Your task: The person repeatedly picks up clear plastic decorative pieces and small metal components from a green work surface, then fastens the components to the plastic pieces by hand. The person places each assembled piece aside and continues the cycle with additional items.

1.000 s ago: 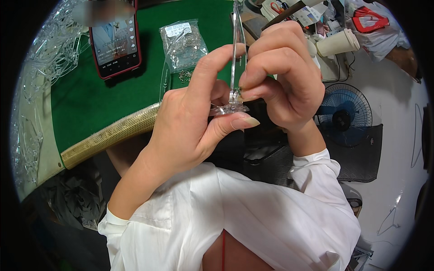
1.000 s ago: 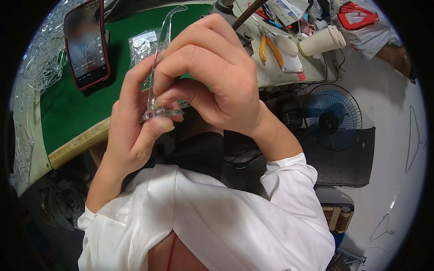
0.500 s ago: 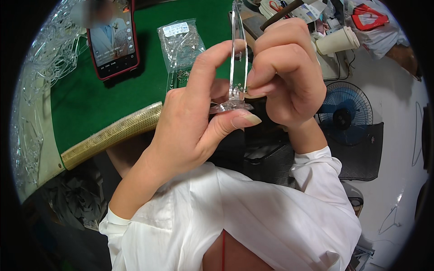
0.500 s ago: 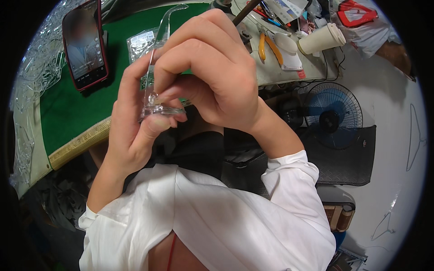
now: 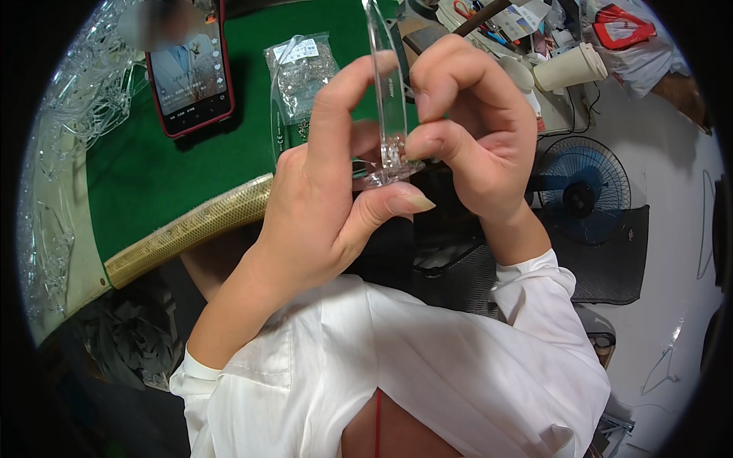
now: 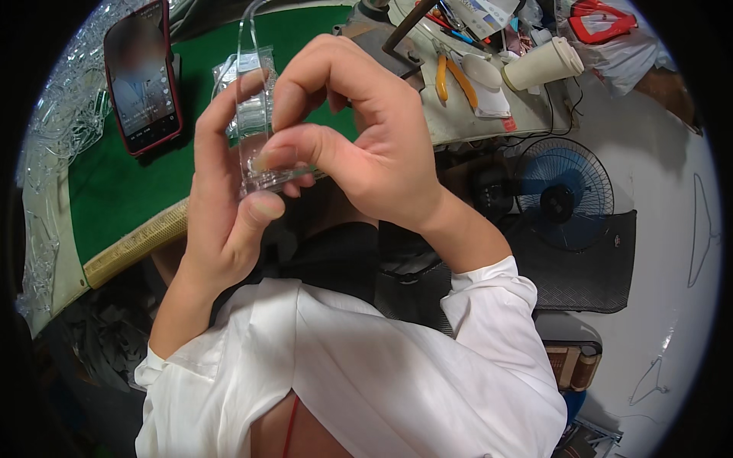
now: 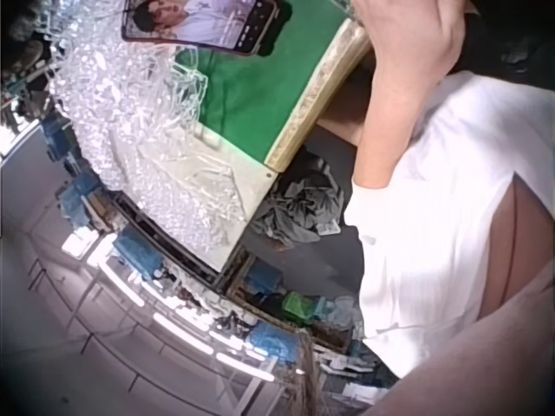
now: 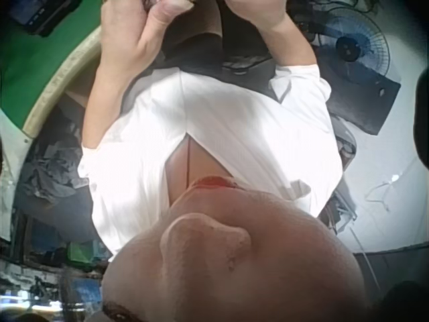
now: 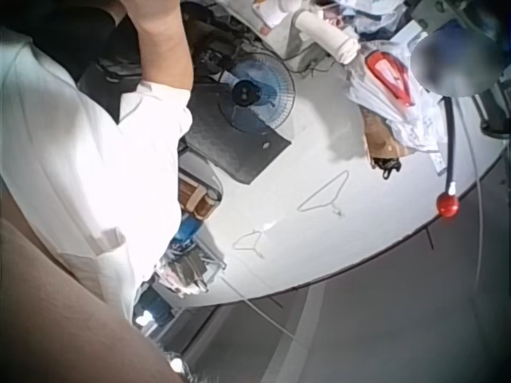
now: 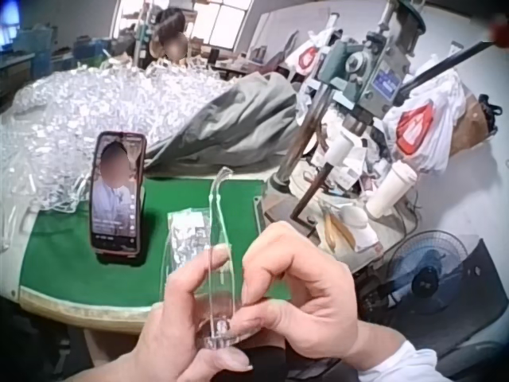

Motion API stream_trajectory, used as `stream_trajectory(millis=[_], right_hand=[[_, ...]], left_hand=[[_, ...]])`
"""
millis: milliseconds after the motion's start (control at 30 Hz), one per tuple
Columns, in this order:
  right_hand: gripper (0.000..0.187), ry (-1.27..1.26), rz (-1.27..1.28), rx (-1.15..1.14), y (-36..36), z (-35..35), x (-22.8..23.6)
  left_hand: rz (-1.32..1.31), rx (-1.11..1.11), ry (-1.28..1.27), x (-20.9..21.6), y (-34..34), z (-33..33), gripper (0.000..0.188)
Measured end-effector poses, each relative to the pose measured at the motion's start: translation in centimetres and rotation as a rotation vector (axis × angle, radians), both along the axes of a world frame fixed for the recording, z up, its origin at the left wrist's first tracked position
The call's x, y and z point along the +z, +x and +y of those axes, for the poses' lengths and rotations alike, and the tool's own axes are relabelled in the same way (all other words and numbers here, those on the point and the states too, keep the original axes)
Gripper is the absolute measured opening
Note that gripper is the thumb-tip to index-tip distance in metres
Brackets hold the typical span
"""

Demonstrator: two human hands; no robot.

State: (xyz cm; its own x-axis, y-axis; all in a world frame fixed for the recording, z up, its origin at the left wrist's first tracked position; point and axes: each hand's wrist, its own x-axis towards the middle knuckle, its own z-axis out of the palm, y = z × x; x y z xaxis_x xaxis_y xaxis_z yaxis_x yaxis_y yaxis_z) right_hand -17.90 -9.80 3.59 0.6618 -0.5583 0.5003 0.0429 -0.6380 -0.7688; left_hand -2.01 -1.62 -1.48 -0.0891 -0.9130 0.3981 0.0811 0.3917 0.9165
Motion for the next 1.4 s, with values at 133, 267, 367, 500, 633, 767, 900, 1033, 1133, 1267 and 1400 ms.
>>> stream_trajectory(millis=[133,267,367,500,633,767,900,1033,1133,1267,1400], right_hand=[[0.014,0.298,-0.092,-0.034,0.1,1.0,-0.4],[0.013,0.333,-0.137,-0.076,-0.8,0.0,-0.6],[0.012,0.267,-0.167,-0.126,-1.8,-2.1,0.5],[0.013,0.328,-0.128,-0.211,-4.8,-5.2,2.3],[0.020,0.217,-0.168,-0.371,-6.8,-7.5,3.0],[0.017,0.113,-0.404,-0.581,-8.9,-9.6,3.2],[0.022,0.000,-0.480,-0.610,-11.2,-10.8,4.9],[0.021,-0.211,-0.700,-0.619,-12.4,-12.8,8.4],[0.024,-0.220,-0.684,-0.423,-12.5,-11.6,14.8],[0.029,-0.165,-0.632,-0.069,-10.3,-9.8,18.7],[0.010,-0.458,-0.996,-0.093,-7.7,-9.8,10.1]], left_hand=[[0.027,0.063,-0.043,0.1,-0.5,-1.2,0.090],[-0.168,0.180,-0.217,0.3,-1.4,-3.6,0.064],[-0.730,0.367,-0.405,1.4,-0.9,-6.0,0.033],[-0.866,0.342,-0.339,3.2,-3.6,-8.9,0.016],[-0.812,0.400,-0.456,3.6,-5.9,-12.4,0.015],[-0.817,0.442,-0.452,4.3,-7.8,-14.8,0.016],[-0.838,0.468,-0.455,4.7,-9.0,-16.5,0.020],[-0.836,0.473,-0.411,4.9,-9.7,-17.2,0.024],[-0.810,0.452,-0.378,5.1,-10.6,-17.5,0.025],[-0.777,0.483,-0.352,4.6,-10.4,-17.8,0.025],[-0.769,0.502,-0.362,4.4,-11.0,-17.9,0.026]])
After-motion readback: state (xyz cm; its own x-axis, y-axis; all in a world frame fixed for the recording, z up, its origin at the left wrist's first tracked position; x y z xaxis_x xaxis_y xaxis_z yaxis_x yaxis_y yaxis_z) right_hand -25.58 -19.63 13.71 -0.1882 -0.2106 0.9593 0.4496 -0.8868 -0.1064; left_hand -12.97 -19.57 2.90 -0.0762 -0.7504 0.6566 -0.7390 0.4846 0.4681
